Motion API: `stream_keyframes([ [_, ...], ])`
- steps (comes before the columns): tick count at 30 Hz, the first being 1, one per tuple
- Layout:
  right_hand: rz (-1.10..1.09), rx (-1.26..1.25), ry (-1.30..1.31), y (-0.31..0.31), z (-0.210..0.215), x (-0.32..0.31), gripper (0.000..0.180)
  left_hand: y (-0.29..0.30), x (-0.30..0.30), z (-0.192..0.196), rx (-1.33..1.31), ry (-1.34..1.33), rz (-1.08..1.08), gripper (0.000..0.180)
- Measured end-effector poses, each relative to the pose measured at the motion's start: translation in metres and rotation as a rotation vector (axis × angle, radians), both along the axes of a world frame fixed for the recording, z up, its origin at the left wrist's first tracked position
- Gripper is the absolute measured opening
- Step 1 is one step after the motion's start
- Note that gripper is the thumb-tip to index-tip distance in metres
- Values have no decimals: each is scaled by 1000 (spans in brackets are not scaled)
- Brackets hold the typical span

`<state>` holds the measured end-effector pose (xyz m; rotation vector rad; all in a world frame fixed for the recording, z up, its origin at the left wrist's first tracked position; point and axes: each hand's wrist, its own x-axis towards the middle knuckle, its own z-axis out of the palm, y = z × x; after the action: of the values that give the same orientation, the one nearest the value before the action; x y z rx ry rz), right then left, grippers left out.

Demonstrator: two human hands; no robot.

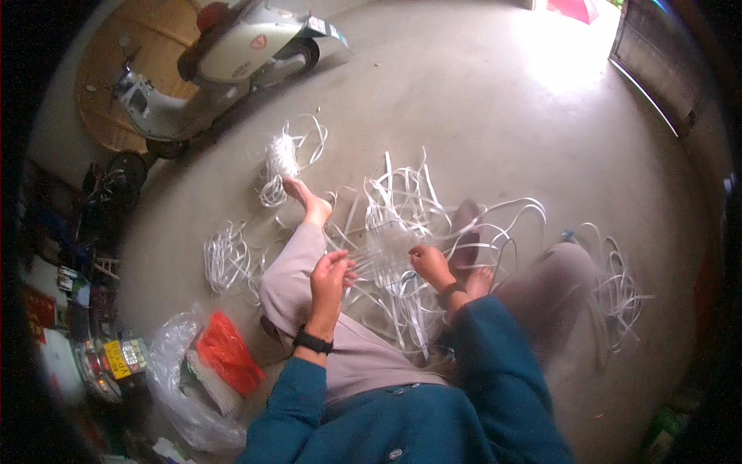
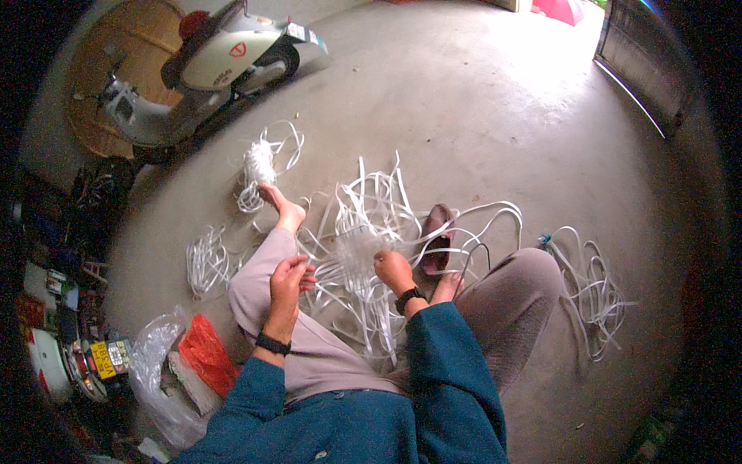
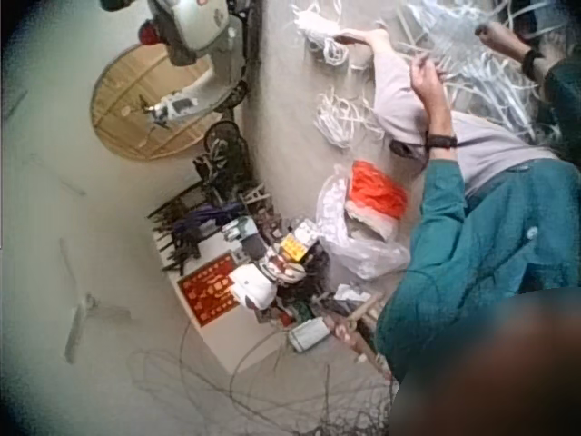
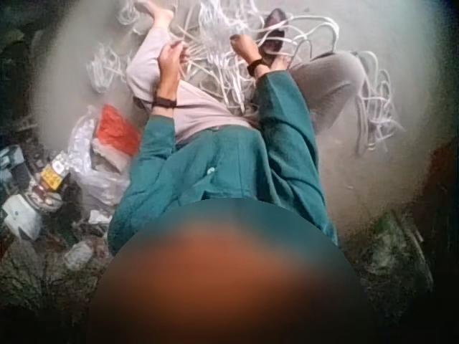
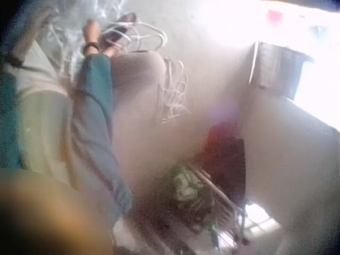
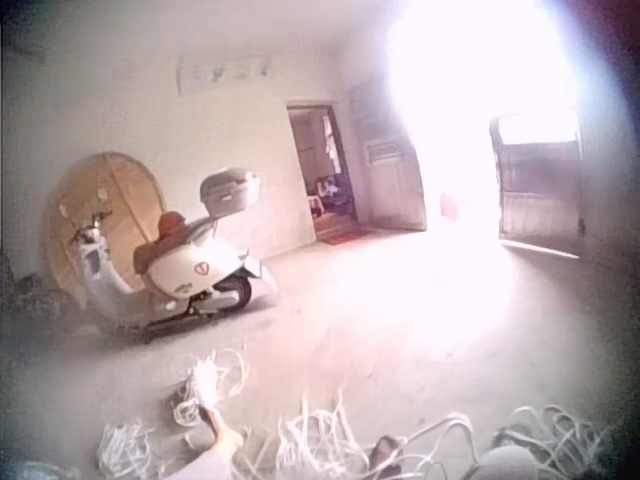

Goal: Weaving a base using white plastic packing strips.

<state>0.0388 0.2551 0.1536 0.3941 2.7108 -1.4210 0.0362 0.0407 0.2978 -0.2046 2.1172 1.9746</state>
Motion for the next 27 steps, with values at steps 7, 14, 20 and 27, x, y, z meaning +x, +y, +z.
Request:
stream_keyframes([
  [7,-92,-151,204,3,43,1,23,-12,46,40,32,104,5,21],
  [14,-162,-181,175,-1,52,7,22,-1,70,105,106,348,1,18],
  [20,-103,-150,184,-4,37,6,22,-7,80,125,75,458,74,19],
  [27,-90,-92,236,2,26,9,25,0,85,141,86,523,40,19],
])
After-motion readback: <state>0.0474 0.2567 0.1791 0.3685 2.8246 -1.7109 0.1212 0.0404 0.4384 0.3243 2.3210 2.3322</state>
